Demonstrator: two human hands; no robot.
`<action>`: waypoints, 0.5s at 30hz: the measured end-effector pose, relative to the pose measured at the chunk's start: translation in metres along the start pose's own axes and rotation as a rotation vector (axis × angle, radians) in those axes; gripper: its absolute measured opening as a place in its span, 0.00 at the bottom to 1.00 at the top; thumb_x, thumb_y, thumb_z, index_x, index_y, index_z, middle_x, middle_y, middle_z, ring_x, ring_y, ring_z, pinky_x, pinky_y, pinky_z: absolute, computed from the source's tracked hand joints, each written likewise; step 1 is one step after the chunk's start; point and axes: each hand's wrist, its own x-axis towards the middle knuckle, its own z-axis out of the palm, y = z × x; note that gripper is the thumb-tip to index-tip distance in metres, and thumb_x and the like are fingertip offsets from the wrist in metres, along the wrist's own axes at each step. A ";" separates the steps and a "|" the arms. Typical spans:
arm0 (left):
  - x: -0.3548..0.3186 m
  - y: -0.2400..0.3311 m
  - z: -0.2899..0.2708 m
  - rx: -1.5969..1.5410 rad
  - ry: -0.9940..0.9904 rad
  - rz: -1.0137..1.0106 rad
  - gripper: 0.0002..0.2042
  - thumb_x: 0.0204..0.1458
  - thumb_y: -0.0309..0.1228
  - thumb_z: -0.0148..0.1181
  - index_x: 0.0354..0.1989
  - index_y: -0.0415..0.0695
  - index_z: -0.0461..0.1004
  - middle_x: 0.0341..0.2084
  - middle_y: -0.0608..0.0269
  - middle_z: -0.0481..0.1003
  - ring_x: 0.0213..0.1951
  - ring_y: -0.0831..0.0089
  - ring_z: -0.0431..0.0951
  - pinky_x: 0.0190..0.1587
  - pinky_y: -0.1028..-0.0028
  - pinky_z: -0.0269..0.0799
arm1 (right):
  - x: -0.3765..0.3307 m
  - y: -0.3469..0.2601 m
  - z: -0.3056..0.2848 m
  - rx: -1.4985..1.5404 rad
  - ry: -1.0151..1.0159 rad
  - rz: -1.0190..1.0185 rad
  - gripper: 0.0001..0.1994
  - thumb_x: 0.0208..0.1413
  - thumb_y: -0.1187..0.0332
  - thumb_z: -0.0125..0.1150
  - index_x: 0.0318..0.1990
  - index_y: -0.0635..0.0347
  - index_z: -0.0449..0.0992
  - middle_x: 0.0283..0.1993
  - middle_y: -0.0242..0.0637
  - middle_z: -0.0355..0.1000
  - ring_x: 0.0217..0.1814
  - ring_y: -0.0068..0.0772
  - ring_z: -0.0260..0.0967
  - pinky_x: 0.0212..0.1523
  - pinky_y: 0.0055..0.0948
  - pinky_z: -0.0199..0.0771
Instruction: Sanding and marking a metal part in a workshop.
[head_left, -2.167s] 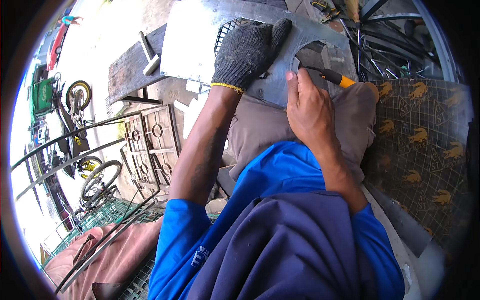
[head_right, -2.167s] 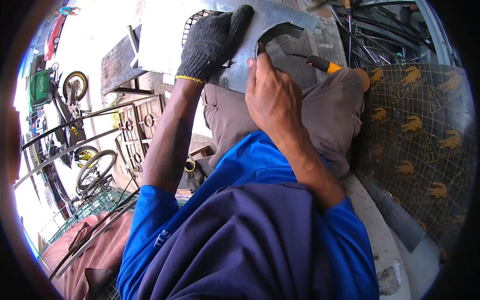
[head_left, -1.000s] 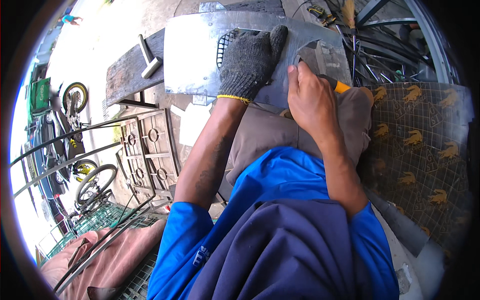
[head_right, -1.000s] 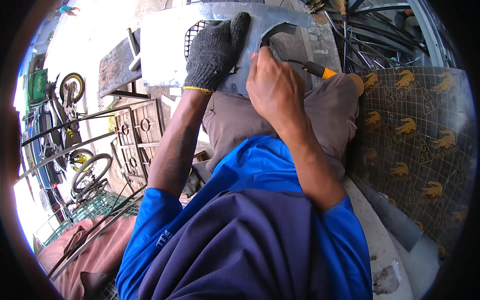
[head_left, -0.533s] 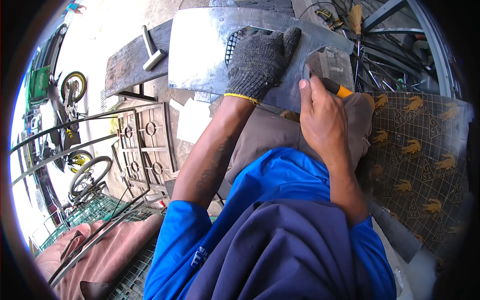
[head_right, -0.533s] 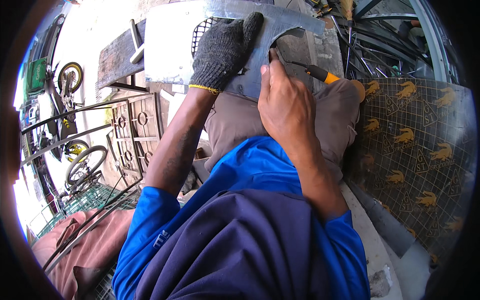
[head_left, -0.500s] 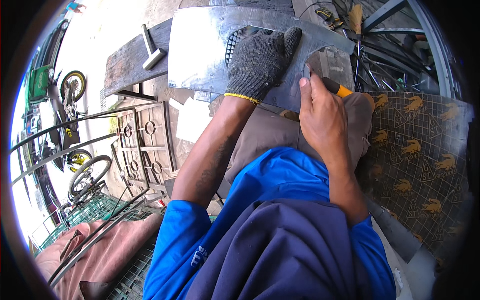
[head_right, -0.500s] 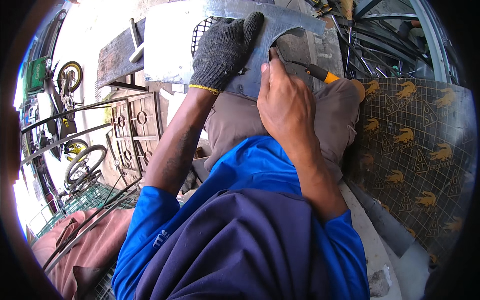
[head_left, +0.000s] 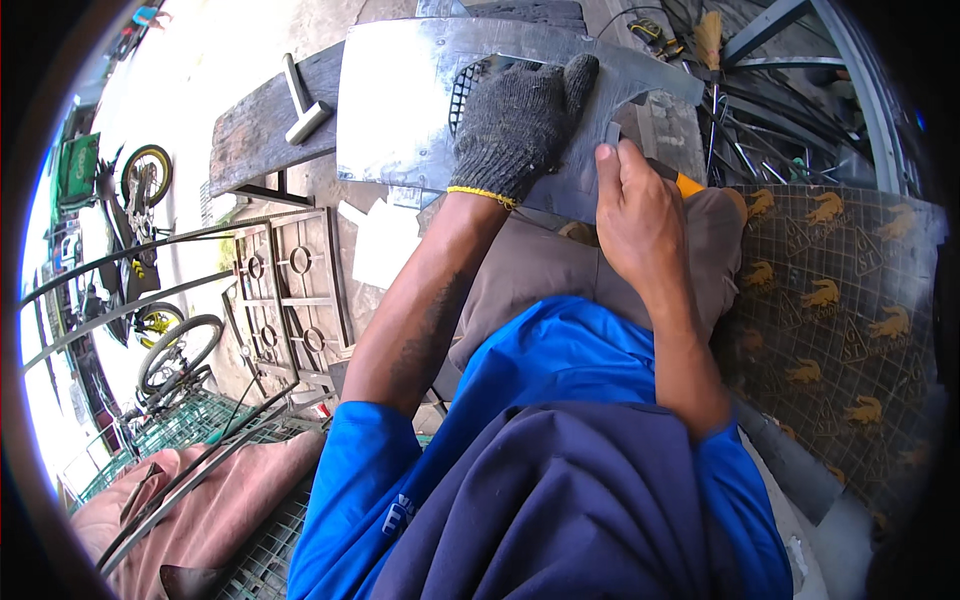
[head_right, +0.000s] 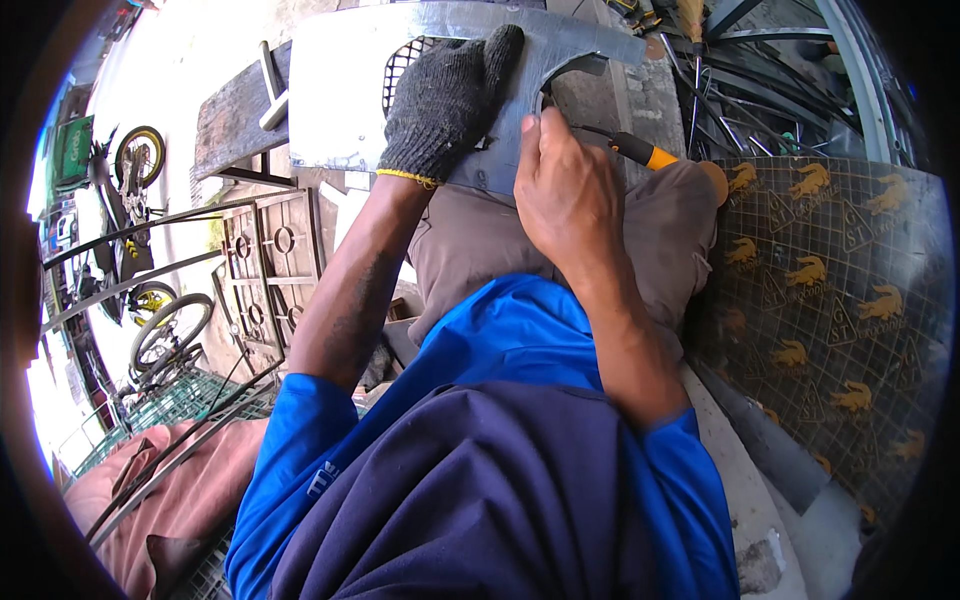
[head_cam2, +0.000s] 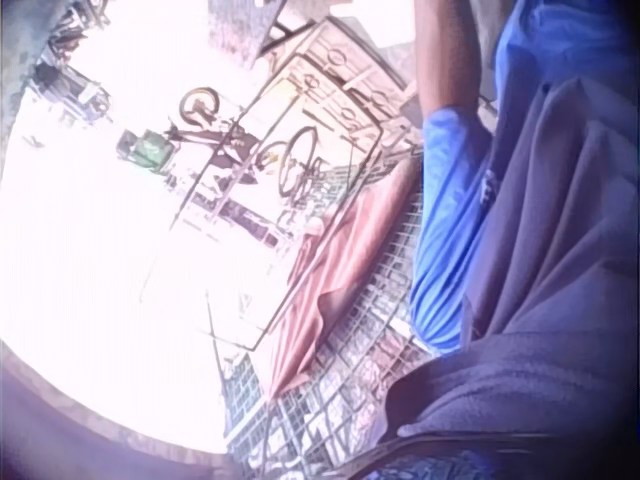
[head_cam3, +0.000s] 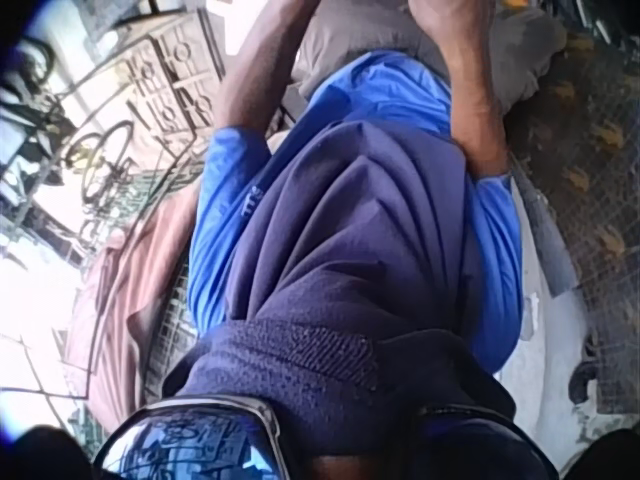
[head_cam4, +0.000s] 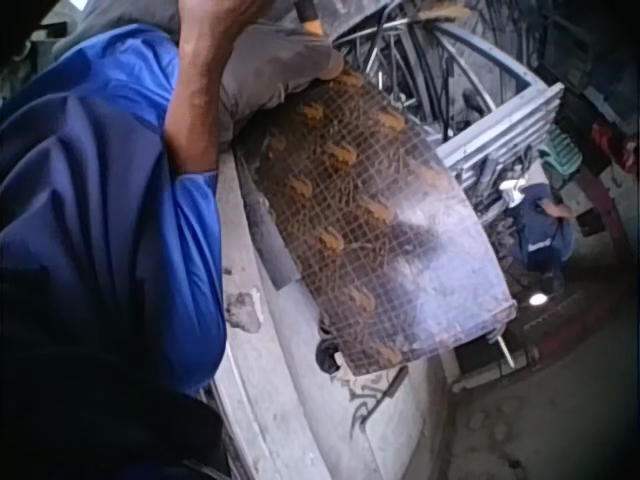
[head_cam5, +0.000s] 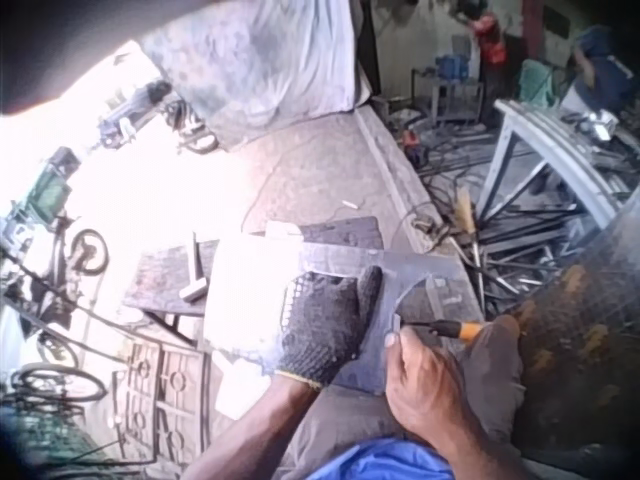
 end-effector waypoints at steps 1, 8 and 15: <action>-0.001 0.003 -0.001 -0.037 -0.026 -0.055 0.12 0.65 0.37 0.50 0.49 0.51 0.78 0.32 0.51 0.82 0.37 0.50 0.84 0.39 0.53 0.79 | -0.007 -0.002 -0.004 0.022 -0.014 0.019 0.14 0.71 0.64 0.50 0.37 0.65 0.73 0.26 0.59 0.75 0.34 0.67 0.76 0.37 0.58 0.74; 0.002 0.003 -0.006 0.015 -0.034 -0.034 0.13 0.64 0.35 0.51 0.53 0.51 0.76 0.33 0.51 0.82 0.38 0.51 0.84 0.40 0.53 0.79 | 0.009 0.001 0.006 -0.050 0.016 -0.006 0.15 0.72 0.63 0.49 0.36 0.64 0.73 0.26 0.59 0.75 0.33 0.67 0.75 0.35 0.59 0.72; 0.000 -0.001 -0.003 -0.003 -0.025 0.013 0.15 0.63 0.34 0.52 0.56 0.50 0.75 0.34 0.52 0.82 0.39 0.51 0.84 0.41 0.54 0.78 | 0.012 0.008 0.006 0.027 0.012 -0.013 0.15 0.72 0.62 0.50 0.37 0.63 0.74 0.25 0.58 0.74 0.32 0.67 0.75 0.35 0.59 0.71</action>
